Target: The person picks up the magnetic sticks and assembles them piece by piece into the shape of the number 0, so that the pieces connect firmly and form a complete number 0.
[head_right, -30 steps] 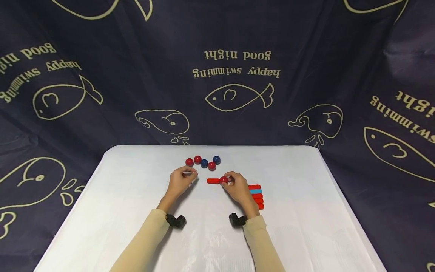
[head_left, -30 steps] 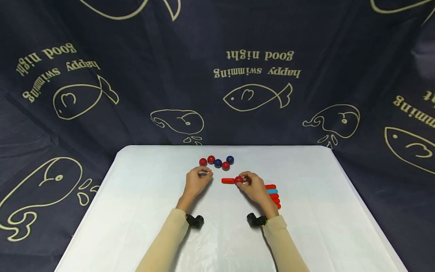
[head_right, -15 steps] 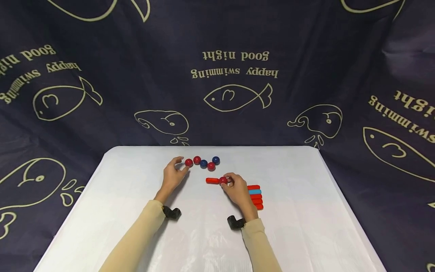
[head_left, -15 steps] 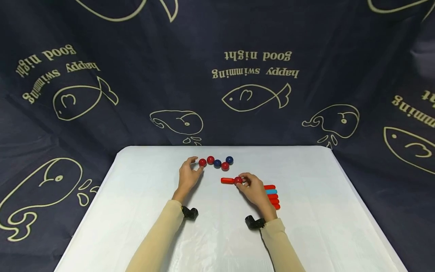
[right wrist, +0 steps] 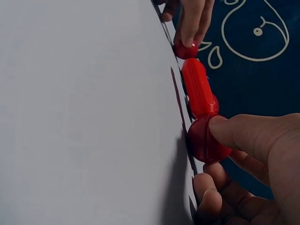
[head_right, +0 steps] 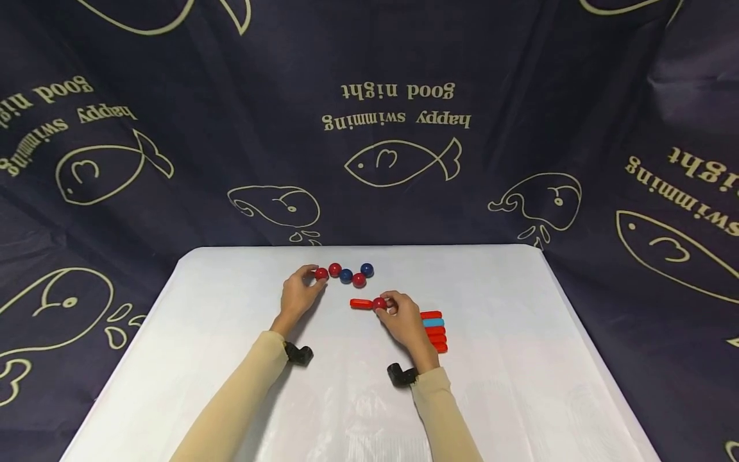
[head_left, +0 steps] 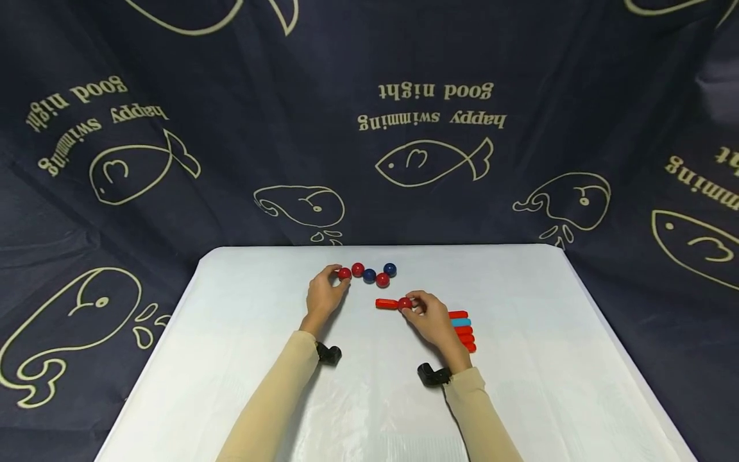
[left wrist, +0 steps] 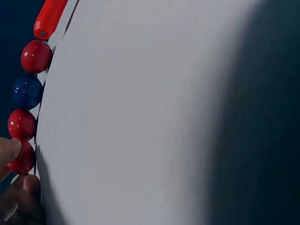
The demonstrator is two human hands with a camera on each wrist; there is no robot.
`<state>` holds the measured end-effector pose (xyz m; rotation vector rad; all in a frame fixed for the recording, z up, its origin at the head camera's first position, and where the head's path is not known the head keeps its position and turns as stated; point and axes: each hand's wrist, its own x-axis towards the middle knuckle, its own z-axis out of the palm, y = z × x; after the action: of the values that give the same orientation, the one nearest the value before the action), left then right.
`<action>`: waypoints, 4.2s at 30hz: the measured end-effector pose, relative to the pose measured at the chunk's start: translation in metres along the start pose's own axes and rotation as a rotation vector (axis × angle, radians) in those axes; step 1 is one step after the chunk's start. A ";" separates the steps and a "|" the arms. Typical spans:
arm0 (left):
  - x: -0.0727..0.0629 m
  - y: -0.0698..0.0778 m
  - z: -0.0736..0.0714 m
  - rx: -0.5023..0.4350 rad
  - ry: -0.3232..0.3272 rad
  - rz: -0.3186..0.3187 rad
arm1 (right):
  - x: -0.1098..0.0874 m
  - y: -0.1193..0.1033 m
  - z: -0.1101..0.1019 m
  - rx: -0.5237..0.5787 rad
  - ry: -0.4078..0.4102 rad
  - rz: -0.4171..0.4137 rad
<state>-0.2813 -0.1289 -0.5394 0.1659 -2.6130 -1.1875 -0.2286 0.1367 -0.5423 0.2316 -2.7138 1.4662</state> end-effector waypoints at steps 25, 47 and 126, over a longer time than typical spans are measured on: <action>-0.046 0.001 -0.008 -0.236 -0.057 0.033 | 0.002 0.000 0.003 -0.011 -0.003 0.016; -0.061 0.002 0.009 -0.280 -0.210 0.030 | 0.002 0.001 0.002 -0.014 -0.007 0.003; -0.064 -0.003 0.004 -0.375 -0.269 -0.049 | -0.021 0.042 -0.122 -0.224 -0.196 -0.022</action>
<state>-0.2214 -0.1144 -0.5558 -0.0049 -2.5508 -1.7999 -0.2181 0.2637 -0.5127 0.4130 -2.9877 1.1778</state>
